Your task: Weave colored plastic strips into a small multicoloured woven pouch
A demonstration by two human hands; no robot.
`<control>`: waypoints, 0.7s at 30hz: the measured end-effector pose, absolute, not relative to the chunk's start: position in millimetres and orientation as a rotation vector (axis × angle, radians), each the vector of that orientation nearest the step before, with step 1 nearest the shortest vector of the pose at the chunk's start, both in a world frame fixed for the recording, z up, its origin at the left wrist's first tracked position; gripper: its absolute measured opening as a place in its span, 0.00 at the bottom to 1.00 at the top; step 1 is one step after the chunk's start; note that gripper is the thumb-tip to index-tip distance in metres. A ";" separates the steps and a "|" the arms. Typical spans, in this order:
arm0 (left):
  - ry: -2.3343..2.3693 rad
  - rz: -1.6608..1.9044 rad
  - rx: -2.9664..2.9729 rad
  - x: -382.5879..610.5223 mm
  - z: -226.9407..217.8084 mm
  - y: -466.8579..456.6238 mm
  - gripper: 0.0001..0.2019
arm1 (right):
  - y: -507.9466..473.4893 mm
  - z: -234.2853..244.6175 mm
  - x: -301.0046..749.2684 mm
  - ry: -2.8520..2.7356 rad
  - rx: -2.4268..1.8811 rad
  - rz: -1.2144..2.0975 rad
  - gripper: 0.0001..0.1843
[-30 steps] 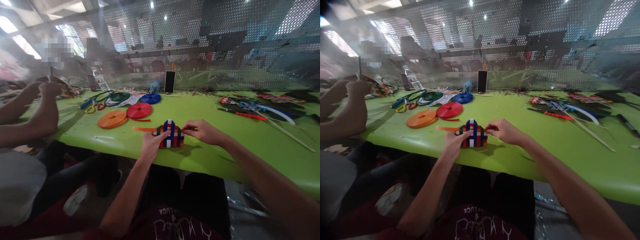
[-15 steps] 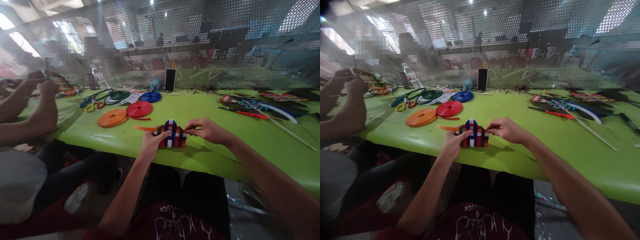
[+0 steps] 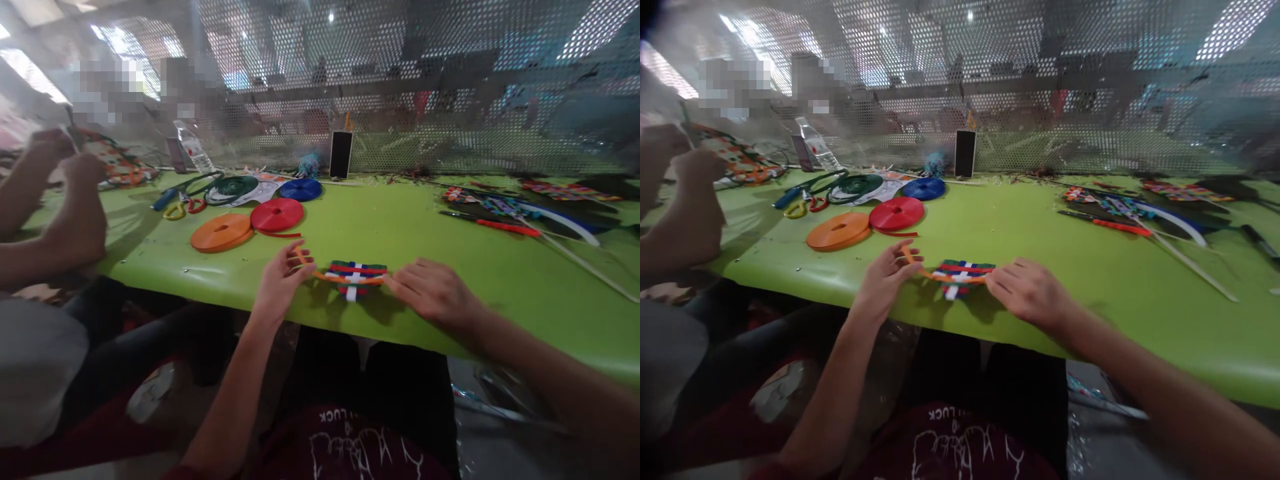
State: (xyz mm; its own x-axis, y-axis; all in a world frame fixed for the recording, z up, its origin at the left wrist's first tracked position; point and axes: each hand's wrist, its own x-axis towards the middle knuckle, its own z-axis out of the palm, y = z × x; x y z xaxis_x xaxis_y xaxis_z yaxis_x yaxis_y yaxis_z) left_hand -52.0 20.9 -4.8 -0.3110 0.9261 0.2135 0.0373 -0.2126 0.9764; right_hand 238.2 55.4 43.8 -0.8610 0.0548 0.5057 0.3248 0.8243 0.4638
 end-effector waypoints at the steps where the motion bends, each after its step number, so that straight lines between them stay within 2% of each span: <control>1: 1.460 1.707 1.242 -52.0 -5.8 14.9 0.27 | 53.9 38.5 240.4 -2.563 -0.269 -0.759 0.11; 4: 1.872 2.110 1.571 -41.7 -1.9 -6.4 0.19 | 50.7 28.6 242.8 -2.650 -0.274 -0.737 0.16; 6: 1.752 1.988 2.046 -27.1 3.4 -19.2 0.09 | 48.5 27.4 241.2 -2.670 -0.280 -0.734 0.17; 9: 1.380 1.481 2.501 -3.2 6.1 -29.1 0.10 | 44.8 29.7 237.5 -2.703 -0.270 -0.740 0.17; 12: 1.402 1.236 2.605 10.6 0.9 -27.8 0.12 | 41.1 32.0 236.4 -2.743 -0.274 -0.742 0.15; 16: 1.489 0.987 2.708 12.9 -6.5 -23.0 0.12 | 39.1 34.3 237.3 -2.787 -0.264 -0.728 0.15; 21: 1.528 0.918 2.816 13.1 -11.7 -25.1 0.16 | 38.6 37.8 240.2 -2.818 -0.284 -0.678 0.17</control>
State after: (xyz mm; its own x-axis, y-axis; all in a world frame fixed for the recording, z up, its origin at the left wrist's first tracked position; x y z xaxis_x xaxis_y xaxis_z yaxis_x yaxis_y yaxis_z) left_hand 13.1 -25.1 -11.7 0.4328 0.7154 0.5486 0.8201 -0.5651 0.0898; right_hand 240.2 38.6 37.8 -0.9551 0.1334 0.2647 0.2391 0.8743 0.4224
